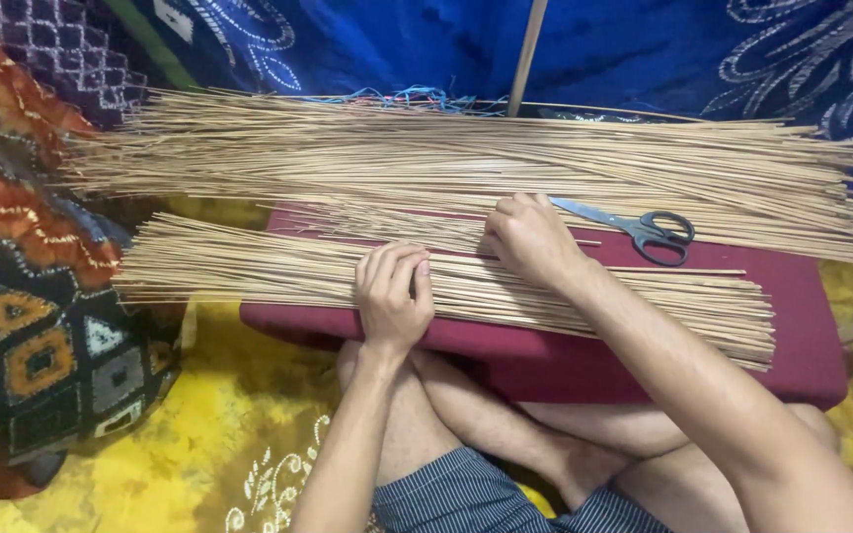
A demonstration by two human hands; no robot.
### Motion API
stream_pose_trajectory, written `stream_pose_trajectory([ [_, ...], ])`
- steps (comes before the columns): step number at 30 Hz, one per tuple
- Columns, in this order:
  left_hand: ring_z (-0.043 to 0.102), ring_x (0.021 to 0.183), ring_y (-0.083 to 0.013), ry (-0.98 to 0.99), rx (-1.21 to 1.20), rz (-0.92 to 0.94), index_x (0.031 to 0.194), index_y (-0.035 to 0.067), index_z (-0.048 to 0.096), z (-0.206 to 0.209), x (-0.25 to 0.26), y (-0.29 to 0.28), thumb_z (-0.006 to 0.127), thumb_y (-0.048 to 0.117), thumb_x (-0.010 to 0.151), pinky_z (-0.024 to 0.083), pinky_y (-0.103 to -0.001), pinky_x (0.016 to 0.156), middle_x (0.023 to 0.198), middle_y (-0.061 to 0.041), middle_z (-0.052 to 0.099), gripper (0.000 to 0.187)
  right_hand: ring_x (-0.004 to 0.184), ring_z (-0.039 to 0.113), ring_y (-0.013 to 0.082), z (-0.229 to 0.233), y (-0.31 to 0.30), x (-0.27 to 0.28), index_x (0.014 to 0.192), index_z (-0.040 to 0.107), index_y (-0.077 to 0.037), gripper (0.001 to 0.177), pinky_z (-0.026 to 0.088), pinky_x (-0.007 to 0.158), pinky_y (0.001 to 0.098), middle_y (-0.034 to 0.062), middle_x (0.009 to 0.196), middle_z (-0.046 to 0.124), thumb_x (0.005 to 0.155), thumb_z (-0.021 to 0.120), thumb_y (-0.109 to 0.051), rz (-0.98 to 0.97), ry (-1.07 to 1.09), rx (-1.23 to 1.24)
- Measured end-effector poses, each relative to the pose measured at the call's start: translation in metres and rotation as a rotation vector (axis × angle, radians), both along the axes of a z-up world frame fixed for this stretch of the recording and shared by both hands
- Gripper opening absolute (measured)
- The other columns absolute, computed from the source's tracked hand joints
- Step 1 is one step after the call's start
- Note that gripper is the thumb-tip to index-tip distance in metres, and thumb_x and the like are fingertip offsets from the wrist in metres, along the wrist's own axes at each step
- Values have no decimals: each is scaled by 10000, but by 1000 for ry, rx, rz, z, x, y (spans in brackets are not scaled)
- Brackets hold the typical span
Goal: Sorting and aligning thin wooden sticks on a cushion, occasionally using scissors to trim them.
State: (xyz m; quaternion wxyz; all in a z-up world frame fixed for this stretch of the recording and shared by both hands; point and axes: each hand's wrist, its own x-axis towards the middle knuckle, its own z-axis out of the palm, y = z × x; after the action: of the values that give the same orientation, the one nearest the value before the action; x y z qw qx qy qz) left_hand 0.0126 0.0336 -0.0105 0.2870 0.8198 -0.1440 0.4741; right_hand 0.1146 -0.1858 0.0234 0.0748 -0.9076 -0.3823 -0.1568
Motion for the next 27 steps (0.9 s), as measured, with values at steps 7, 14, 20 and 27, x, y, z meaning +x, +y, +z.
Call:
stream_pose_trajectory([
  [7, 706, 985, -248, -14, 16, 5, 957, 109, 721, -2, 0, -1, 642, 125, 983, 499, -416, 940, 965, -7, 699, 85, 861, 663, 247, -10, -11, -1, 828, 729, -186, 84, 460, 746, 399, 4, 780, 636, 824, 776, -255, -7, 32, -1],
  [14, 710, 978, -246, -11, 30, 0, 954, 116, 726, -1, -1, -2, 648, 137, 987, 507, -414, 927, 961, -1, 705, 87, 852, 665, 248, -16, -16, 11, 870, 735, -187, 75, 464, 743, 398, -3, 778, 617, 842, 756, -253, -107, 40, 93],
  [20, 713, 963, -245, -11, 29, -13, 944, 114, 727, -1, -1, 0, 653, 132, 979, 507, -413, 925, 953, 1, 706, 84, 820, 657, 224, -25, -15, 33, 884, 747, -178, 69, 458, 738, 375, -28, 760, 602, 846, 774, -228, -206, -8, 151],
  [27, 715, 970, -245, 9, 33, -17, 940, 114, 727, 3, -3, -1, 663, 134, 970, 508, -416, 929, 948, -2, 706, 74, 852, 646, 247, -24, -41, 78, 931, 754, -190, 94, 486, 736, 403, -8, 796, 607, 870, 795, -248, -309, -150, 240],
])
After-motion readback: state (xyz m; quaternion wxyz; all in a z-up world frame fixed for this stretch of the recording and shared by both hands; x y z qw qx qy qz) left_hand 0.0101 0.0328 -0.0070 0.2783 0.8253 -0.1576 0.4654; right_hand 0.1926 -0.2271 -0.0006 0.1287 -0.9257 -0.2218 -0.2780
